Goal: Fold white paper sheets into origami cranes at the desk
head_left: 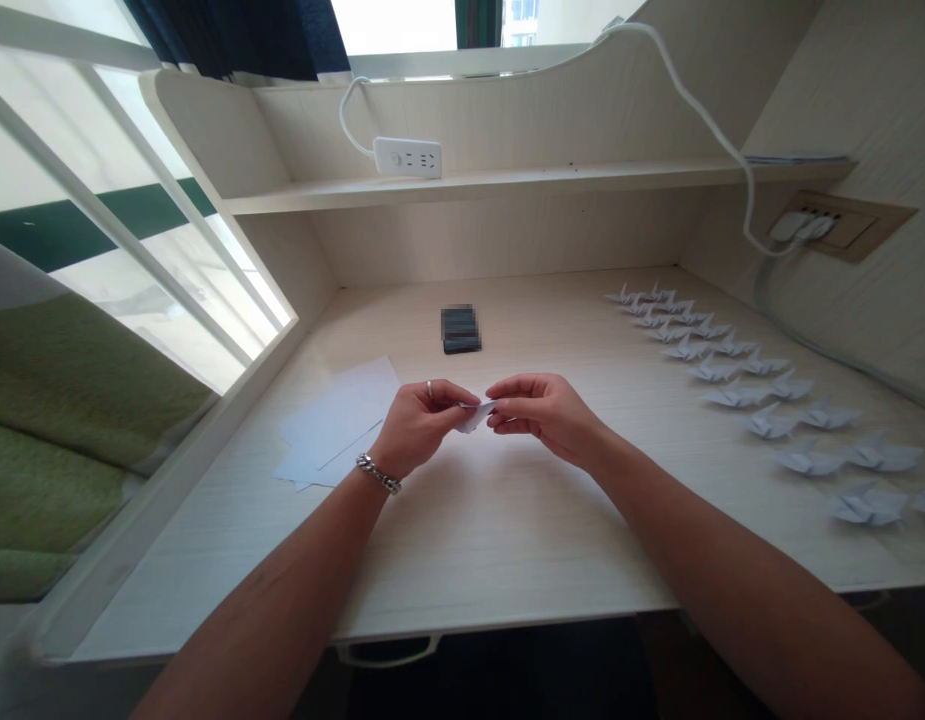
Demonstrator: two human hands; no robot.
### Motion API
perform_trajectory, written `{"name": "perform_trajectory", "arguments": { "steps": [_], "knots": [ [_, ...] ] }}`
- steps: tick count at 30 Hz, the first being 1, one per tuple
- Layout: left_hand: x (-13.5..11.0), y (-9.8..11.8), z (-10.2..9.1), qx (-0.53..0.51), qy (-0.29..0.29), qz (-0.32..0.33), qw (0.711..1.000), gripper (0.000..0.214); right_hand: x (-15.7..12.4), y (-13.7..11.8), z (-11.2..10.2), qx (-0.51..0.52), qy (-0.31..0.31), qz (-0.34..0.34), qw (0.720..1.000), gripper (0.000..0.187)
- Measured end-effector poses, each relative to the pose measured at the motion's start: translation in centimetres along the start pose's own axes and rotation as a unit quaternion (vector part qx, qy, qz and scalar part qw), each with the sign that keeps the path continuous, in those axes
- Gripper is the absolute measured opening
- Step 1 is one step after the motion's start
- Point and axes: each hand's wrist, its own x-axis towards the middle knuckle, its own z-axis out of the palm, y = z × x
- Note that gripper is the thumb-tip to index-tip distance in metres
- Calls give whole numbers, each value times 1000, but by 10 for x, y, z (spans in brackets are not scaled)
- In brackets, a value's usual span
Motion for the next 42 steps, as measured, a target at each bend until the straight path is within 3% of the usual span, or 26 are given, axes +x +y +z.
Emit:
{"name": "perform_trajectory", "arguments": {
  "steps": [8,18,23,31,38,42],
  "knots": [
    [-3,-2,2,20,14,50,998,15,1,2,1,13,15,-23,1000,26],
    [-3,-3,0,52,4,87,995,9,-3,-8,6,25,28,13,999,13],
    [-5,0,4,79,-3,84,993,9,-1,-3,5,-27,21,9,999,21],
    [-3,-3,4,45,-42,38,997,8,2,5,3,-66,-7,20,998,28],
    [0,-5,1,-39,-56,-9,998,12,0,3,4,-63,-2,-3,998,28],
    [0,-2,0,-123,-58,-67,988,22,0,2,5,-54,13,-12,998,27]
  ]
}}
